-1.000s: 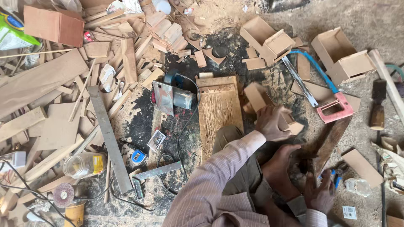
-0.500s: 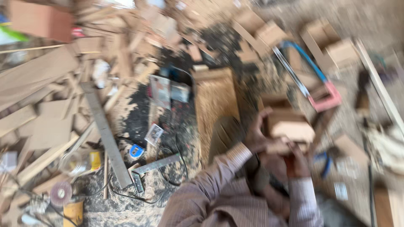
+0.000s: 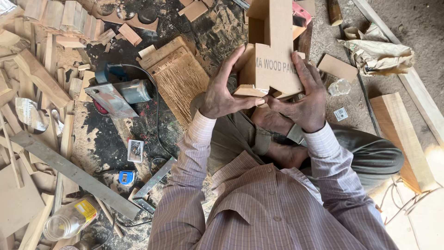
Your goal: The person assembles a small wooden box by hand, using a hammer to drive nails into pre-cut wooden pieces. They repeatedly pick up nails, position them, and hammer them in while sitting on the floor. The person also uses pliers to adjust nails and a tape measure to check dimensions.
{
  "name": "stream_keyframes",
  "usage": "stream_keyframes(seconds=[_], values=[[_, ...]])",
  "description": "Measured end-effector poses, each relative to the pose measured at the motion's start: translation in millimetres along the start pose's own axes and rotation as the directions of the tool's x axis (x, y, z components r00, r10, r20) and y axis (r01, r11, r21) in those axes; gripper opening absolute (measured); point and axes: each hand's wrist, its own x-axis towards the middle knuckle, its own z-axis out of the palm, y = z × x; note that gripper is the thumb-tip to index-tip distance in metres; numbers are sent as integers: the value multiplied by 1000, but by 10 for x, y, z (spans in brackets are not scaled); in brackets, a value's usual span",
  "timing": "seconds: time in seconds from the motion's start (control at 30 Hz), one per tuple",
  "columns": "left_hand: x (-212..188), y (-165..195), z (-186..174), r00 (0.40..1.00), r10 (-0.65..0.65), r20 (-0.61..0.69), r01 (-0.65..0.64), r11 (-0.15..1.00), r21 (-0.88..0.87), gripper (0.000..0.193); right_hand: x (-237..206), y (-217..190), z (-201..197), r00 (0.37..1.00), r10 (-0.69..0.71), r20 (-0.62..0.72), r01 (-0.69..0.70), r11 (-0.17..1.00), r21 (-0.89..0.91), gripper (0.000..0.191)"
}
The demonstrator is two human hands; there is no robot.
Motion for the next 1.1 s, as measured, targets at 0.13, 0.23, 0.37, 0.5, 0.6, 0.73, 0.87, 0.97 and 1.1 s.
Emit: stream_keyframes(seconds=[0.13, 0.23, 0.37, 0.5, 0.6, 0.73, 0.87, 0.97, 1.1], values=[[30, 39, -25, 1000, 30, 8, -30, 999, 34, 121, -40, -20, -77, 997, -72, -2, 71, 993, -92, 107], [19, 47, 9, 998, 62, -19, -60, 995, 75, 118, -87, -17, -97, 997, -70, 10, 71, 991, -116, 109], [-37, 44, 15, 999, 21, -36, -19, 999, 45, 114, -103, -27, -88, 995, -95, 8, 96, 984, -152, 111], [-105, -37, 51, 999, 37, -34, -35, 997, 62, 112, -123, 16, -61, 993, -115, 22, 117, 973, -198, 113], [-132, -169, 99, 997, 78, -24, -75, 993, 96, 114, -145, 135, 4, 992, -126, 23, 128, 974, -187, 111], [-163, -426, 180, 999, 43, -4, -41, 979, 201, 120, -151, 457, 196, 983, -178, 51, 186, 949, -255, 114], [-188, -812, 285, 999, 19, 36, -27, 971, 238, 127, -161, 926, 499, 976, -171, 133, 204, 932, -300, 117], [-257, -1139, 399, 986, -137, 90, 110, 960, 258, 126, -147, 1301, 804, 965, -190, 178, 238, 922, -306, 118], [-353, -1567, 553, 946, -298, 127, 259, 932, 255, 126, -180, 1679, 1173, 957, -127, 259, 212, 919, -333, 116]])
